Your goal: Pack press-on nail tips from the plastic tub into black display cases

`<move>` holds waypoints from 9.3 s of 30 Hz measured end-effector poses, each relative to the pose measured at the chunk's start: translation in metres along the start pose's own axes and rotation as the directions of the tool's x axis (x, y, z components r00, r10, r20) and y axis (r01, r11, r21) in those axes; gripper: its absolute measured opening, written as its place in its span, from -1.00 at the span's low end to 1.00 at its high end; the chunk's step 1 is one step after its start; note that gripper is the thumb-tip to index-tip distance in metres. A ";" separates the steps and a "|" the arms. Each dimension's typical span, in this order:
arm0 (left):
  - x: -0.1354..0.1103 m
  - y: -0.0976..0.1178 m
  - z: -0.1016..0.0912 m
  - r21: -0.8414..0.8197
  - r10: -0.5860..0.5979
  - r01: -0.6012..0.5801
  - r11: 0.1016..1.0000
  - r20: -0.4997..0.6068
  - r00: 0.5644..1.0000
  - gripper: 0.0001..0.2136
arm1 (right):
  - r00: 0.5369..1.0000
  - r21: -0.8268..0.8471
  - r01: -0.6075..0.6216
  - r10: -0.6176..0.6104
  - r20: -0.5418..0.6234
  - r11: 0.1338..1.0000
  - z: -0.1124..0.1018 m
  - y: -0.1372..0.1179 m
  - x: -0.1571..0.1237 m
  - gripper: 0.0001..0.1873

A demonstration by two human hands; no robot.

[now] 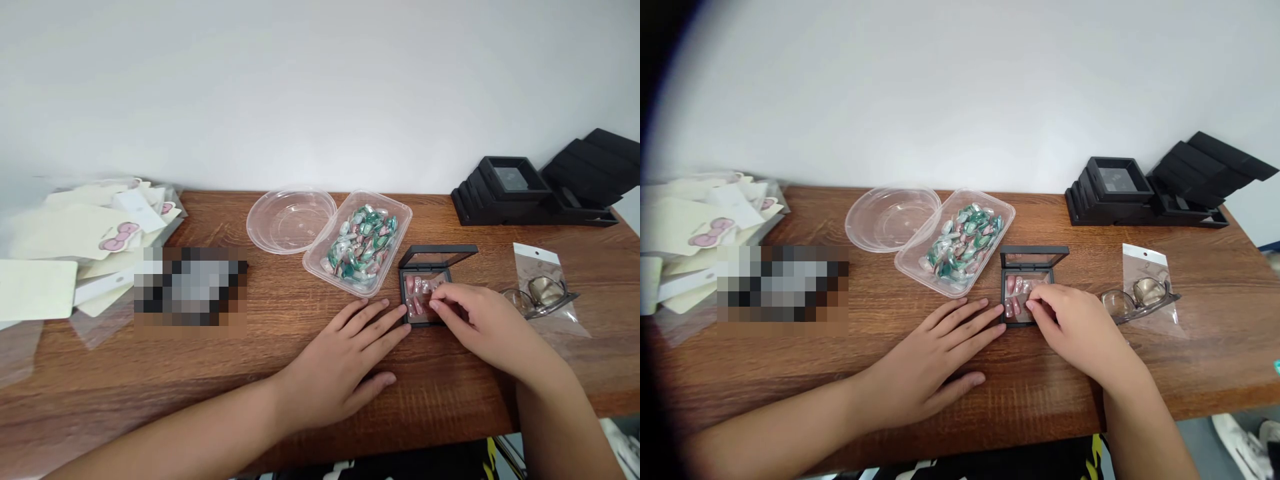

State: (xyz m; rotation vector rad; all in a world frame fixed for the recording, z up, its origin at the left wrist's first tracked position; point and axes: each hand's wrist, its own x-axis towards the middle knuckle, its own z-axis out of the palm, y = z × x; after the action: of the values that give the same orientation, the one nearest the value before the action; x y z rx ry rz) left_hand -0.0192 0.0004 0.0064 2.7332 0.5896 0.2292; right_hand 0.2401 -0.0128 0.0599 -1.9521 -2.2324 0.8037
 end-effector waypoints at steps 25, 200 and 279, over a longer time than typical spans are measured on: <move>0.000 0.001 0.001 0.004 0.010 -0.010 1.000 -0.024 1.000 -0.44 | 0.999 -0.014 0.048 -0.049 -0.016 0.999 0.002 0.009 -0.001 -0.80; 0.004 -0.001 -0.004 -0.031 0.037 -0.042 0.999 -0.151 0.988 -0.53 | 0.981 -0.167 -0.008 -0.025 -0.192 0.986 0.002 -0.006 -0.010 -0.79; 0.001 -0.003 0.004 -0.012 -0.001 0.001 1.000 -0.021 1.000 -0.39 | 0.995 -0.034 0.096 -0.096 -0.021 0.995 -0.001 0.005 -0.009 -0.85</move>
State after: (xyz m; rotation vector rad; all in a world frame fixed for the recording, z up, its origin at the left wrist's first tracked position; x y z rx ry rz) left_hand -0.0185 0.0020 0.0020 2.7221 0.5933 0.2612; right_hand 0.2471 -0.0200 0.0613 -1.8415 -2.3210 0.7339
